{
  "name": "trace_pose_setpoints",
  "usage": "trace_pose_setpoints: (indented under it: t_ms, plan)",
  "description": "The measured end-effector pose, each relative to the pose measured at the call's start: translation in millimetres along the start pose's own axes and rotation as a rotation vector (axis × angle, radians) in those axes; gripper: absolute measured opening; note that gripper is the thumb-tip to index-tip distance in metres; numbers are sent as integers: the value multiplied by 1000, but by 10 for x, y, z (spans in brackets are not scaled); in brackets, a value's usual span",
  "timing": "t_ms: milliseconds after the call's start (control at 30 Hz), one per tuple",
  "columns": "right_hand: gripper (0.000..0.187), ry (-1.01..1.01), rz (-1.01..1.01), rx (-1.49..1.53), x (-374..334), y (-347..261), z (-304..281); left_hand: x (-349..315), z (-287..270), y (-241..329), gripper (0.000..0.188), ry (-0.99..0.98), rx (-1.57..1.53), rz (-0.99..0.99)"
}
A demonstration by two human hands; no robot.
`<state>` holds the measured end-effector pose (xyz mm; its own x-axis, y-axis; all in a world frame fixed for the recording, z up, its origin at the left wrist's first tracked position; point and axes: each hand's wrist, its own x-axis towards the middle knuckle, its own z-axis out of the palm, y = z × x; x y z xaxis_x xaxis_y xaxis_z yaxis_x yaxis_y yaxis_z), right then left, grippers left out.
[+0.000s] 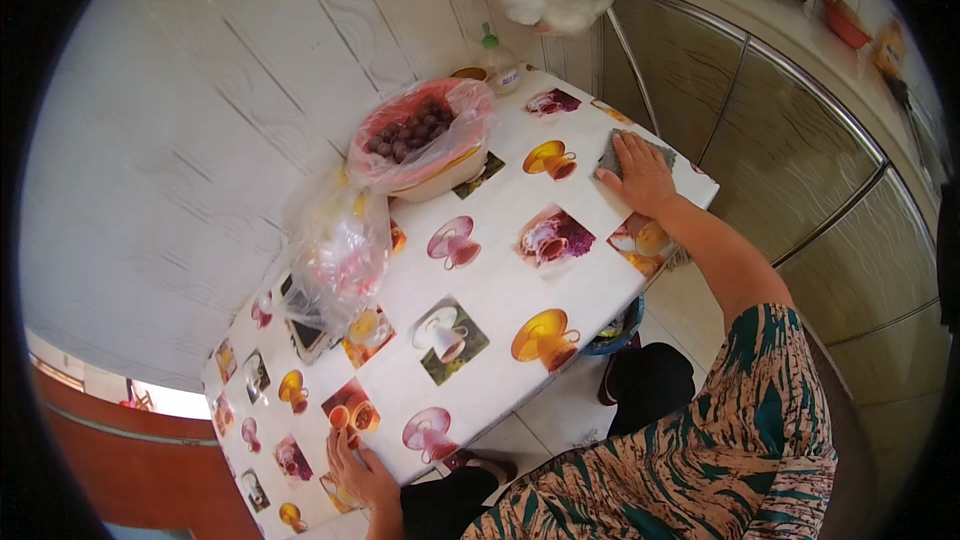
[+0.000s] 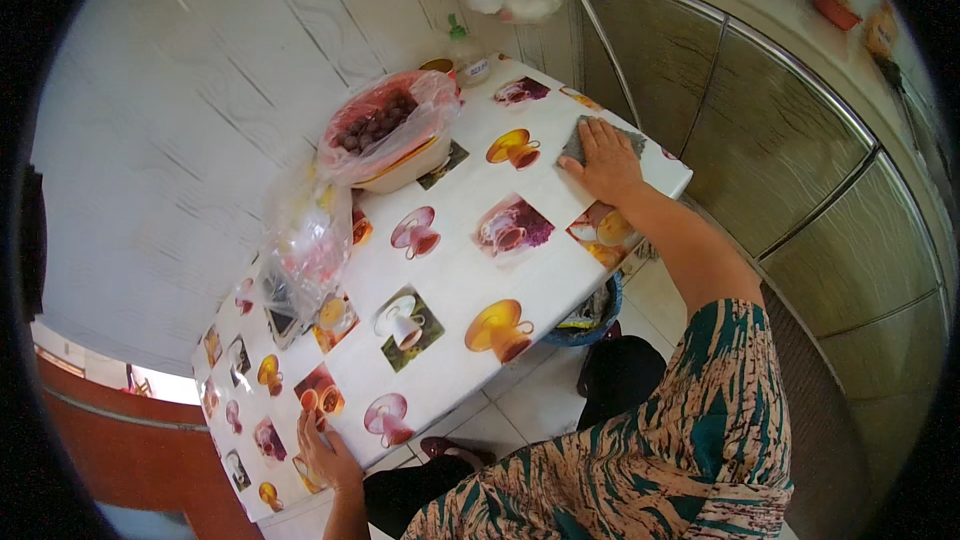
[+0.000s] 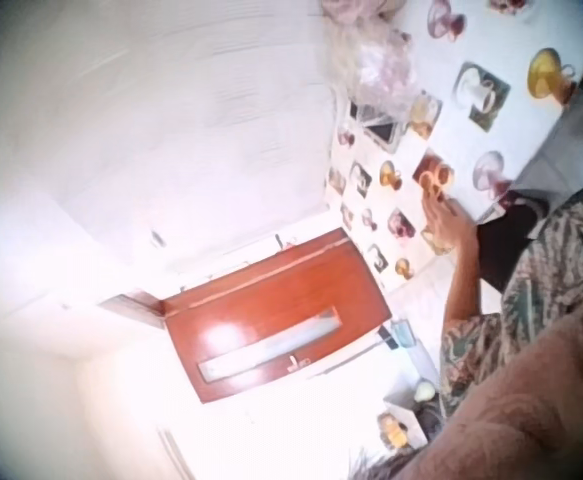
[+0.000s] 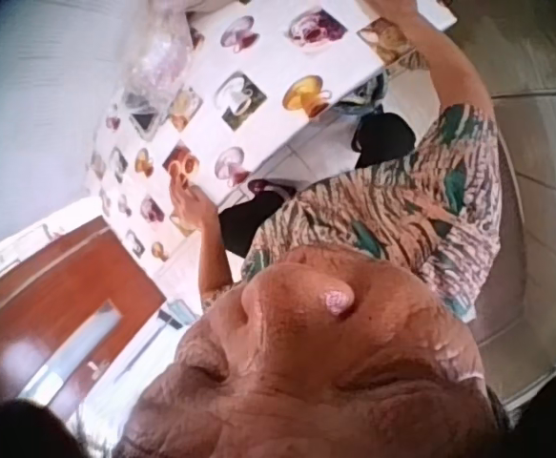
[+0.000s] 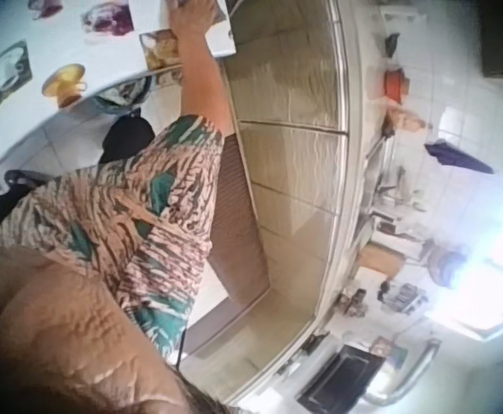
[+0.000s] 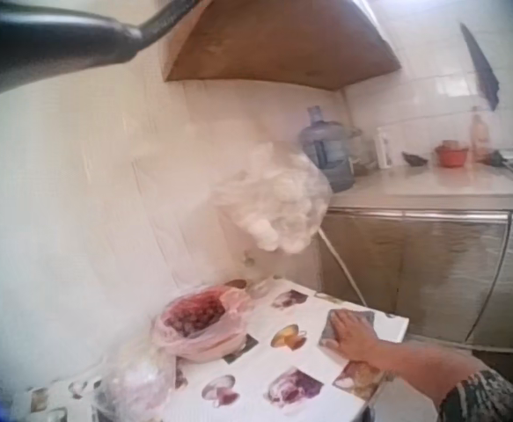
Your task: The person wipes the surface of a patterned table using a small grey cloth, moving it in circular and back-and-forth motions around objects including a phone and a bag of grapes.
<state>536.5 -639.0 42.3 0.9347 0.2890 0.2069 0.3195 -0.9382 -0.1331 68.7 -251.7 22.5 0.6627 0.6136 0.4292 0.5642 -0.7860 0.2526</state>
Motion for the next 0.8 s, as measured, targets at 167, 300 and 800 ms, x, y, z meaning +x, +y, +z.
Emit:
trace_pose_setpoints:
  t_ms: [167, 300, 800]
  plan:
    - [83, 30, -51, 34, 392, -27, 99, 39, 19, 16, 37, -8, 47, 28]
    - [81, 97, -130, 22, 783, -119, 251, 42, -54, 69, 39, -58, 12, 5]
    - [82, 82, -159, -9, 1995, -482, 625, 160, -138, 188, 50, -96, -32, 59]
